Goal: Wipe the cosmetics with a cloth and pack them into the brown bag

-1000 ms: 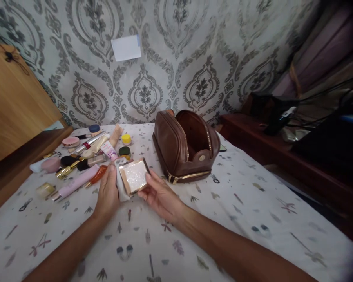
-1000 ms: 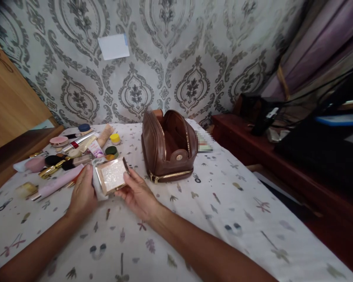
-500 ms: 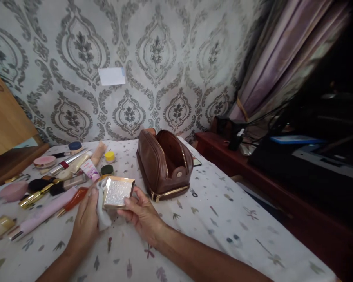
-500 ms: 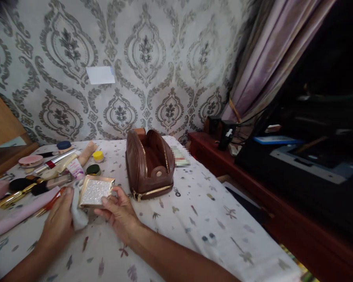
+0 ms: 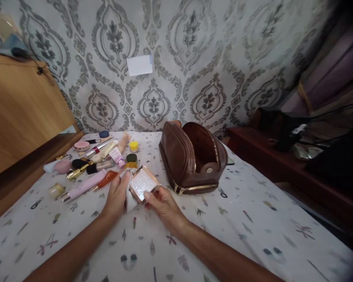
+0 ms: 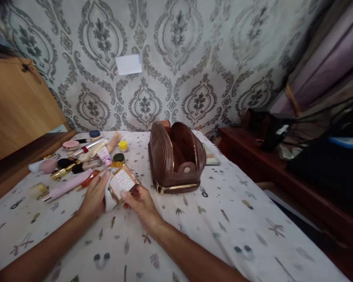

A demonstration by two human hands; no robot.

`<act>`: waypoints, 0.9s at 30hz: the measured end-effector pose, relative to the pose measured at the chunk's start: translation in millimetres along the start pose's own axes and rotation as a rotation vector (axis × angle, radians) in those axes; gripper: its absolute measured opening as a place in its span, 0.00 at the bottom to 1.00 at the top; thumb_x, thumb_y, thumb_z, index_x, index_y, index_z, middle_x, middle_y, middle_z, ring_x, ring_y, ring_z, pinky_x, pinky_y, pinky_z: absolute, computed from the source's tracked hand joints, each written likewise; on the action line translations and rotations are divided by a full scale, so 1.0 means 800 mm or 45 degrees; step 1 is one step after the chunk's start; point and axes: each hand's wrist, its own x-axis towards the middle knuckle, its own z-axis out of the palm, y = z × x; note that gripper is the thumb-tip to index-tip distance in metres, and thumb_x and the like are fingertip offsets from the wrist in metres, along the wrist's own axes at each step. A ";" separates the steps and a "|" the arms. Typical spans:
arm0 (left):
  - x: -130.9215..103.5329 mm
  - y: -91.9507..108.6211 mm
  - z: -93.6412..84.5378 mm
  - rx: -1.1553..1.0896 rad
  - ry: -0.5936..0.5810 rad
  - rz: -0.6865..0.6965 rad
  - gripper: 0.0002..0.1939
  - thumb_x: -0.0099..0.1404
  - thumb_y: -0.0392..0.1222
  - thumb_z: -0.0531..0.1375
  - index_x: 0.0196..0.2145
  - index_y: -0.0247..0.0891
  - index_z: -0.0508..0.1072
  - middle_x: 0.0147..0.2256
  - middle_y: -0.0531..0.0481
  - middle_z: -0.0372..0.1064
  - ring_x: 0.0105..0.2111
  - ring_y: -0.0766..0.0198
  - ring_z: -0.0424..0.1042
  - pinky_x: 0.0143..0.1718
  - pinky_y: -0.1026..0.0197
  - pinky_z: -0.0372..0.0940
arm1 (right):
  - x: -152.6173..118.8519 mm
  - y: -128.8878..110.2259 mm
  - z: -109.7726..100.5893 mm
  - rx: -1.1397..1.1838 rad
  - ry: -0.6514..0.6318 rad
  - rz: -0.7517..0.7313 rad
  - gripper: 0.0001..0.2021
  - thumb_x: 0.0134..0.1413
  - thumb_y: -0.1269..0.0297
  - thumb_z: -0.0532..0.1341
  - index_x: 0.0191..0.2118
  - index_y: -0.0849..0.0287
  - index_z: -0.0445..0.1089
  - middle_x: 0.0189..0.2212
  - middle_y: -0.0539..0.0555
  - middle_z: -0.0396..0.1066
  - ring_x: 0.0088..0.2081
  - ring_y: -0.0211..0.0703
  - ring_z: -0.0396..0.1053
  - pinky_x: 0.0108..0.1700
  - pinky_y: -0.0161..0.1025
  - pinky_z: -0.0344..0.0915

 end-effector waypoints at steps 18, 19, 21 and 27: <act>-0.004 0.000 0.003 0.074 -0.072 -0.033 0.29 0.62 0.62 0.59 0.52 0.37 0.70 0.30 0.50 0.73 0.21 0.65 0.68 0.17 0.64 0.64 | 0.005 -0.015 0.002 0.249 0.107 -0.078 0.15 0.43 0.57 0.74 0.35 0.56 0.73 0.29 0.47 0.72 0.32 0.38 0.68 0.35 0.36 0.68; -0.006 0.001 0.003 0.105 -0.079 -0.016 0.28 0.62 0.60 0.60 0.52 0.37 0.70 0.29 0.52 0.71 0.19 0.67 0.66 0.16 0.65 0.62 | 0.004 -0.015 0.003 0.236 0.106 -0.085 0.15 0.43 0.57 0.74 0.35 0.56 0.73 0.27 0.46 0.71 0.32 0.38 0.67 0.35 0.35 0.68; -0.007 0.001 0.003 0.137 -0.076 0.030 0.26 0.62 0.58 0.61 0.51 0.38 0.70 0.26 0.55 0.68 0.17 0.69 0.62 0.15 0.66 0.61 | 0.004 -0.014 0.003 0.199 0.112 -0.094 0.15 0.43 0.56 0.74 0.35 0.55 0.73 0.26 0.46 0.70 0.31 0.38 0.67 0.34 0.34 0.66; -0.002 0.004 0.003 -0.008 -0.027 0.059 0.20 0.60 0.57 0.64 0.39 0.36 0.73 0.22 0.57 0.63 0.17 0.70 0.60 0.13 0.68 0.59 | 0.003 -0.012 0.001 -0.060 0.118 -0.170 0.15 0.47 0.53 0.71 0.37 0.57 0.73 0.33 0.51 0.74 0.33 0.40 0.67 0.30 0.33 0.62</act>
